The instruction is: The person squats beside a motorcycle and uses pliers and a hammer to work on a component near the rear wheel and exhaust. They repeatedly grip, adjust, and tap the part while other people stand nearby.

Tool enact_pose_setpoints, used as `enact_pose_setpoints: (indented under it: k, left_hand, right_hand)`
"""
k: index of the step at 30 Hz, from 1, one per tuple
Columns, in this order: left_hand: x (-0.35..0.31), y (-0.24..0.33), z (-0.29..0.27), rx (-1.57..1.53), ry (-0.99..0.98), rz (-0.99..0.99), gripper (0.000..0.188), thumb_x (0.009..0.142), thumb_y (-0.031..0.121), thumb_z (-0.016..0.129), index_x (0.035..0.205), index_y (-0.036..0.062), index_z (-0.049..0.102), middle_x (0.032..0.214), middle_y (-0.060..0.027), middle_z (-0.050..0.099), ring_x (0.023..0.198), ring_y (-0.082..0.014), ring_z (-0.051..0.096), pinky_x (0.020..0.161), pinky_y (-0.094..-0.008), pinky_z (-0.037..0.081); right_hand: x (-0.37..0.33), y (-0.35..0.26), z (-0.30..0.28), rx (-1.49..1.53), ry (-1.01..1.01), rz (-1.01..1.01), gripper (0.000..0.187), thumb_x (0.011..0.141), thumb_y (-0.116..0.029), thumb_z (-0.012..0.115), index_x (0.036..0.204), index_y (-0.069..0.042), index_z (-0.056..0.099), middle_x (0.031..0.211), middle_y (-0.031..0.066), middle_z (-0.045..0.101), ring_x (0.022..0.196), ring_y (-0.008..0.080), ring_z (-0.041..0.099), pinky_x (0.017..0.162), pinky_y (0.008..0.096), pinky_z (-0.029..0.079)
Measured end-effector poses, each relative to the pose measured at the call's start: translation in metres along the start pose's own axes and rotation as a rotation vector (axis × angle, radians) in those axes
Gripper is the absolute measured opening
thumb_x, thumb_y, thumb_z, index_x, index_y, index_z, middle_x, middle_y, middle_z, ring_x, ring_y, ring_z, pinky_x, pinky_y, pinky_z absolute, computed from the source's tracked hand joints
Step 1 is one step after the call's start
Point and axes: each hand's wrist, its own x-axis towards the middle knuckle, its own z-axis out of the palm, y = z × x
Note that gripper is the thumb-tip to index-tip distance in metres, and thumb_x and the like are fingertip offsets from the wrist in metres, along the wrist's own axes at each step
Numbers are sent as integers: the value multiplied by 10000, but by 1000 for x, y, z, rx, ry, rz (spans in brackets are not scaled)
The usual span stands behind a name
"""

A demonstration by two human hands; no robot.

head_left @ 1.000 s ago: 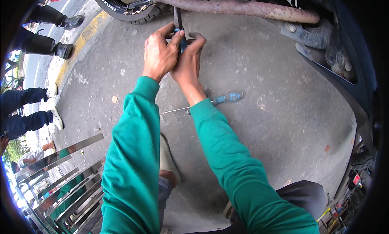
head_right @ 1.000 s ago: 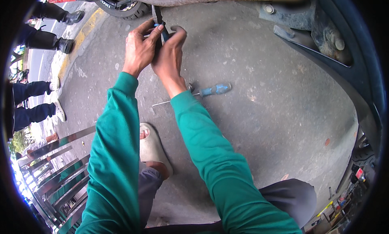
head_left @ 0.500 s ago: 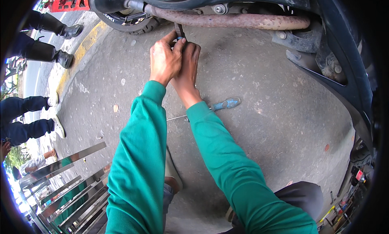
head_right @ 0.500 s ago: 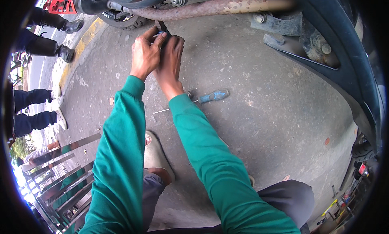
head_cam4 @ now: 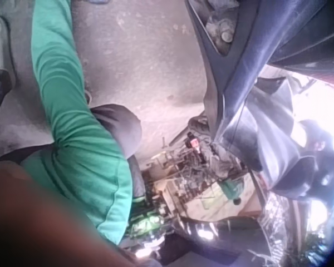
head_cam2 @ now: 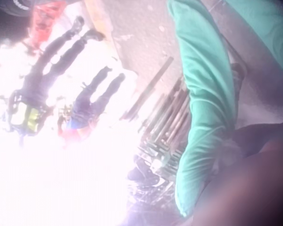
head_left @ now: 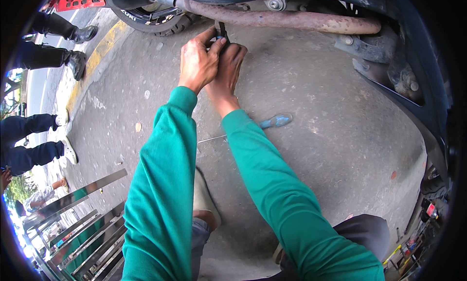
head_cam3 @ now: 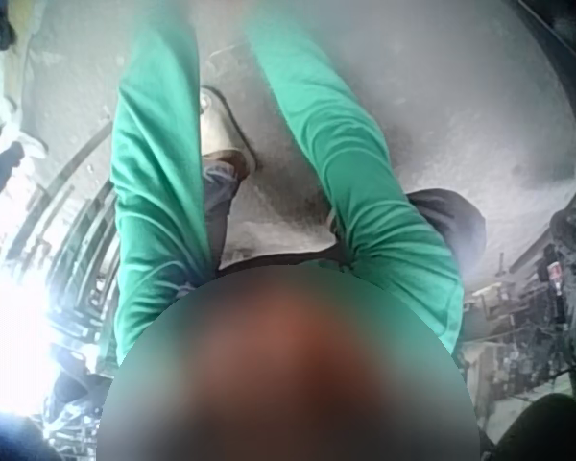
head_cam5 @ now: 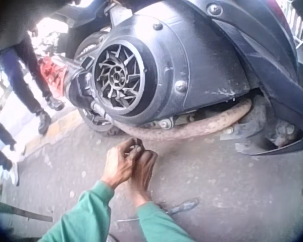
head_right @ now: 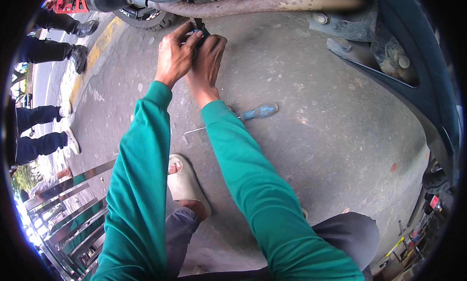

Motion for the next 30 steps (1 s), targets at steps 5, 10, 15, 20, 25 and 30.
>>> enact_pose_setpoints:
  k: [5, 10, 15, 20, 25, 30]
  left_hand:
    - [2, -2, 0, 48, 7, 55, 497, 970, 325, 734, 1335, -8, 681, 1085, -256, 767, 1034, -336, 765, 929, -402, 567]
    - [-2, 0, -9, 161, 32, 117, 428, 954, 264, 705, 1288, -3, 706, 1164, -236, 735, 1090, -393, 708, 963, -454, 545]
    - [-9, 7, -22, 286, 61, 169, 428, 945, 255, 691, 1260, -34, 711, 1208, -264, 711, 1138, -430, 678, 1007, -476, 529]
    - [-13, 16, -30, 284, 119, 159, 471, 947, 290, 725, 1276, -46, 707, 1189, -274, 726, 1086, -371, 724, 976, -424, 548]
    - [-8, 29, -56, 47, -82, -5, 503, 939, 384, 751, 1222, -32, 743, 1048, -254, 774, 983, -335, 772, 912, -401, 577]
    - [-3, 46, -76, 53, -173, -29, 464, 951, 378, 735, 1174, -27, 762, 1022, -249, 778, 928, -319, 773, 869, -401, 575]
  right_hand:
    - [1, 0, -2, 44, -23, 43, 537, 848, -200, 811, 1111, 33, 404, 1164, 271, 454, 1107, 473, 527, 952, 546, 459]
    - [-4, -14, -9, 252, -144, 159, 629, 807, -308, 883, 1141, -17, 436, 1179, 259, 559, 1124, 417, 600, 897, 515, 498]
    - [-20, -35, -12, 742, -213, 240, 382, 990, -322, 674, 1202, -78, 471, 1211, 178, 601, 1116, 280, 638, 902, 442, 536]
    - [-26, -57, -4, 1184, -179, 408, 254, 1147, -296, 371, 1239, -99, 502, 1194, 98, 610, 1044, 200, 652, 881, 382, 572]
    - [-22, -83, -21, 757, -181, 402, 229, 1079, -198, 484, 1208, -9, 494, 1141, 117, 620, 1024, 197, 643, 869, 352, 567]
    - [-17, -117, -56, 362, -285, 359, 421, 987, -248, 649, 1200, 47, 437, 1166, 256, 624, 1065, 324, 661, 869, 441, 537]
